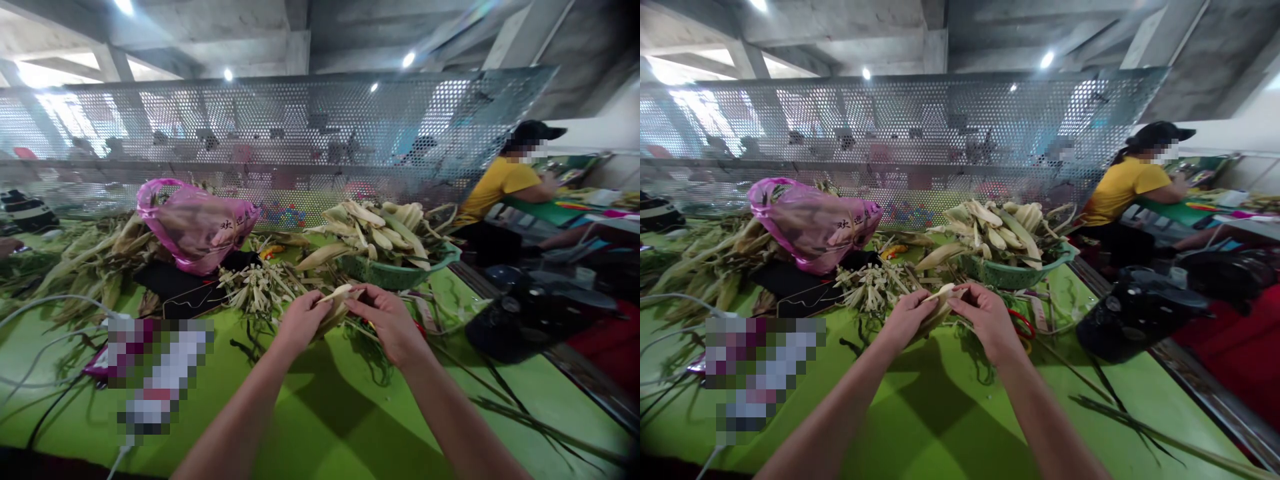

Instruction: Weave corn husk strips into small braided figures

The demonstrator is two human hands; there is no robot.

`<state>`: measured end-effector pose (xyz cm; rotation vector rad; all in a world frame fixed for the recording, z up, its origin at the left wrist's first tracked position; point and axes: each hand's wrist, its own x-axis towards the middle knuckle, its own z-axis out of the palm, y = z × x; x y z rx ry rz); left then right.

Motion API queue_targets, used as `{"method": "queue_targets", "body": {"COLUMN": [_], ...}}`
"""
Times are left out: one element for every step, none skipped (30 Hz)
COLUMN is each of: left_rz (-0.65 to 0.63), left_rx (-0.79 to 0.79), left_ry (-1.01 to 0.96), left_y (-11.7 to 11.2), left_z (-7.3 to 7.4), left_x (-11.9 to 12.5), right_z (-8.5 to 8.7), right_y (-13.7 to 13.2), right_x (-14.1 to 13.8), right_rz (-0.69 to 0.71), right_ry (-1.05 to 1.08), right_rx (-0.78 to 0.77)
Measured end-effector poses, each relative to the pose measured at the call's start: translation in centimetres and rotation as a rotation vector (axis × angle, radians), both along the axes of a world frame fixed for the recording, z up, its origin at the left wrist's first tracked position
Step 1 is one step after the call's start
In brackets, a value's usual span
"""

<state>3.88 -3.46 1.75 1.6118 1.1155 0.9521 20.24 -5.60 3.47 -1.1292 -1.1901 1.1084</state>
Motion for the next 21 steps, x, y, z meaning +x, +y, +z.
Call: {"method": "queue_targets", "body": {"left_rz": [0.001, 0.003, 0.009, 0.020, 0.031, 0.044, 0.055, 0.061, 0.064, 0.067, 0.073, 0.082, 0.088, 0.094, 0.097, 0.099, 0.100, 0.102, 0.107, 0.111, 0.115], "left_rx": [0.018, 0.033, 0.045, 0.054, 0.056, 0.049, 0.036, 0.020, 0.006, -0.002, -0.003, 0.001, 0.007, 0.012, 0.017, 0.021, 0.025, 0.028, 0.032, 0.033, 0.033], "left_ry": [0.005, 0.012, 0.026, 0.041, 0.055, 0.065, 0.069, 0.069, 0.066, 0.064, 0.069, 0.076, 0.081, 0.086, 0.089, 0.091, 0.093, 0.096, 0.099, 0.104, 0.109], "left_y": [0.1, 0.2, 0.3, 0.5, 0.7, 0.9, 1.0, 1.2, 1.3, 1.4, 1.4, 1.4, 1.4, 1.4, 1.4, 1.4, 1.4, 1.5, 1.6, 1.7, 1.8], "left_z": [-0.1, -0.2, -0.3, -0.4, -0.5, -0.6, -0.7, -0.8, -0.9, -0.9, -1.0, -1.0, -1.0, -1.0, -1.0, -1.0, -1.1, -1.1, -1.2, -1.3, -1.3], "left_x": [0.1, 0.1, 0.2, 0.2, 0.2, 0.2, 0.2, 0.2, 0.1, 0.1, 0.1, 0.0, 0.0, -0.1, -0.1, -0.2, -0.3, -0.3, -0.4, -0.5, -0.6], "right_z": [0.0, 0.0, 0.1, 0.2, 0.3, 0.3, 0.3, 0.2, 0.1, -0.2, -0.6, -1.0, -1.4, -1.8, -2.0, -2.2, -2.2, -2.1, -2.0, -1.9, -1.8], "right_y": [0.0, -0.1, -0.1, -0.1, -0.1, 0.0, 0.0, 0.0, -0.1, -0.2, -0.3, -0.4, -0.6, -0.7, -0.8, -0.9, -0.8, -0.7, -0.5, -0.3, -0.1], "right_x": [-0.1, -0.2, -0.2, -0.1, 0.2, 0.6, 1.3, 2.1, 3.1, 4.1, 5.0, 5.8, 6.5, 6.9, 7.2, 7.4, 7.5, 7.6, 7.6, 7.7, 7.8], "right_rz": [0.010, 0.017, 0.028, 0.051, 0.082, 0.110, 0.130, 0.123, 0.055, -0.035, -0.080, -0.082, -0.058, -0.048, -0.034, -0.026, -0.024, -0.021, -0.019, -0.015, -0.012], "right_ry": [0.018, 0.027, 0.024, 0.005, -0.034, -0.101, -0.201, -0.334, -0.505, -0.717, -0.924, -1.092, -1.212, -1.263, -1.295, -1.305, -1.306, -1.313, -1.317, -1.319, -1.318], "right_rx": [0.000, 0.000, 0.003, 0.008, 0.013, 0.022, 0.033, 0.042, 0.069, 0.074, 0.054, 0.040, 0.035, 0.027, 0.024, 0.023, 0.022, 0.023, 0.025, 0.027, 0.029]}}
